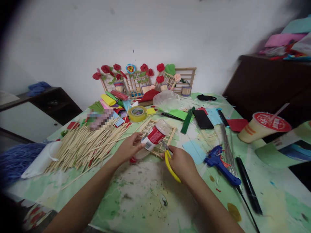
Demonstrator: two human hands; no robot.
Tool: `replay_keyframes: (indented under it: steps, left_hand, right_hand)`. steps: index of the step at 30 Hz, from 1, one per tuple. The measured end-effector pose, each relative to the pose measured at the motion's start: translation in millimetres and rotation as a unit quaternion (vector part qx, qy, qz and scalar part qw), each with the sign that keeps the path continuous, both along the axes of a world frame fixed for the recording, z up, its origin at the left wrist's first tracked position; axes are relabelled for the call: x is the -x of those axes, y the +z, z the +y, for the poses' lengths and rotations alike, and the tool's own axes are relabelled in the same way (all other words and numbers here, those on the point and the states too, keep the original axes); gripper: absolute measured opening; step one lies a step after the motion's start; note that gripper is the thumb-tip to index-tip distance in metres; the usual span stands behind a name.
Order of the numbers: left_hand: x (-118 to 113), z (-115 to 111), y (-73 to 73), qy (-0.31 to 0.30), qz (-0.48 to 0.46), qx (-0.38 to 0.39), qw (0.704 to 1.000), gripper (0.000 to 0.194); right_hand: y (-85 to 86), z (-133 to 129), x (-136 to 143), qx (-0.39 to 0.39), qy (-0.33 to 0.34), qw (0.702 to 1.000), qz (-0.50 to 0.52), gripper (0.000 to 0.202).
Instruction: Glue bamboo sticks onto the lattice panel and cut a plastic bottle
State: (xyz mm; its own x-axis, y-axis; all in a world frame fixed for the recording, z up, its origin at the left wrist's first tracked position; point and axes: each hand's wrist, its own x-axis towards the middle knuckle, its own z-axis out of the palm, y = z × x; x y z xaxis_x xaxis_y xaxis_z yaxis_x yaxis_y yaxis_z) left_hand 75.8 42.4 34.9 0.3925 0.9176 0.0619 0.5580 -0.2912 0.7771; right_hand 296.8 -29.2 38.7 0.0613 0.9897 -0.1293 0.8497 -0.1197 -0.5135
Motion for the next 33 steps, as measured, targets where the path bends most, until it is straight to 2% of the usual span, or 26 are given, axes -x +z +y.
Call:
replay_keyframes:
  steps: [2,4,8,14,17,22,25,30,33]
  left_hand:
    - [-8,-10,1.1,0.008,0.081,-0.084,0.993,0.074]
    - [-16,-19,-3.9,0.006,0.118,-0.143,0.983,0.085]
    - [-21,-22,-13.9,0.016,0.138,-0.180,0.974,0.080]
    - [-6,-7,0.9,-0.047,0.075,-0.157,0.984,0.064]
    - [-1,0,3.5,-0.063,0.030,-0.138,0.988,0.070]
    - [3,4,-0.6,-0.092,0.001,-0.118,0.989,0.075]
    - [3,1,2.5,-0.100,0.010,-0.137,0.986,0.073]
    - [3,-5,12.5,-0.117,0.097,-0.157,0.976,0.073]
    - [5,-3,15.7,-0.129,0.071,-0.142,0.979,0.072]
  right_hand:
    - [0.7,-1,0,-0.004,-0.012,1.000,-0.008,0.034]
    - [1.3,-2,0,-0.006,-0.013,1.000,-0.011,0.035]
    - [1.5,-3,2,-0.006,-0.006,1.000,-0.026,0.036]
    - [7.4,-3,1,0.007,0.019,0.999,-0.047,0.032]
    - [13.5,-4,0,0.013,0.025,0.999,-0.040,0.031]
    - [18.8,-7,-3,0.031,0.025,0.998,-0.045,0.037]
    - [17.8,-8,-7,0.028,0.022,0.998,-0.050,0.036]
    - [9.8,-4,-10,0.030,0.024,0.997,-0.062,0.036]
    - [8.6,-2,-7,0.016,0.042,0.999,-0.020,0.036]
